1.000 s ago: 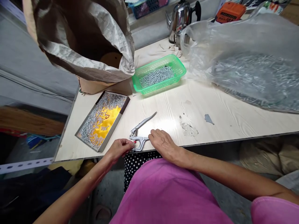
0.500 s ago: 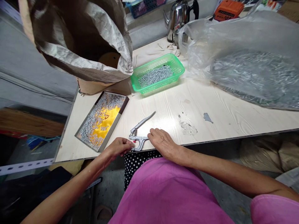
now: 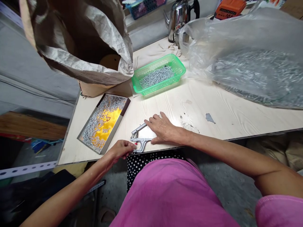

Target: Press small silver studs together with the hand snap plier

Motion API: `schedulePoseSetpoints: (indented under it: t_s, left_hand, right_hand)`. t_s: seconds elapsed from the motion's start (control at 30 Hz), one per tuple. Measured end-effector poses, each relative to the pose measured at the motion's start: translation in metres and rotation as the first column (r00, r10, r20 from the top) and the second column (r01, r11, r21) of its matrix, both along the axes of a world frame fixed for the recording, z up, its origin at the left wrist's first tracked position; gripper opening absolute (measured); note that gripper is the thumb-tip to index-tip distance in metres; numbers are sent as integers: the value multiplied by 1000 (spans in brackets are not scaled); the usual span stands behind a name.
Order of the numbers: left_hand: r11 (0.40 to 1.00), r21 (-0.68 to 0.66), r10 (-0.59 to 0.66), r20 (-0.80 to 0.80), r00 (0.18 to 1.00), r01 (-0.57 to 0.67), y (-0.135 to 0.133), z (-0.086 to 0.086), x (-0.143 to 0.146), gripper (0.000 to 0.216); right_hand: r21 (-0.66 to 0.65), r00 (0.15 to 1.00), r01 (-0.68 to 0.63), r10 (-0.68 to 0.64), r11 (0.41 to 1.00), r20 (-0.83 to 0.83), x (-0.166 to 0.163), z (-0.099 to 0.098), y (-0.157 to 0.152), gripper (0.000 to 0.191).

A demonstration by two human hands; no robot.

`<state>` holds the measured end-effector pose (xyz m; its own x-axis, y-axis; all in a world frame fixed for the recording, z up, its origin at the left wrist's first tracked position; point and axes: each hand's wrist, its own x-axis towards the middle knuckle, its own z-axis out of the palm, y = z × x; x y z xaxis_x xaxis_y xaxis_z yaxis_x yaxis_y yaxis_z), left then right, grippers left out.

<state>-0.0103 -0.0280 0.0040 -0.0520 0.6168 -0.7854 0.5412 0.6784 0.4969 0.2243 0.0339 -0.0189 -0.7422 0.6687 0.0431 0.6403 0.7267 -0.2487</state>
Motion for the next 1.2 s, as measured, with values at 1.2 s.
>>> schedulePoseSetpoints:
  t_s: [1.2]
  left_hand:
    - [208,338,-613,-686,392,918,35,-4,57,29]
  right_hand:
    - [-23,994,98,-99,995,-42,12,-7,-32,13]
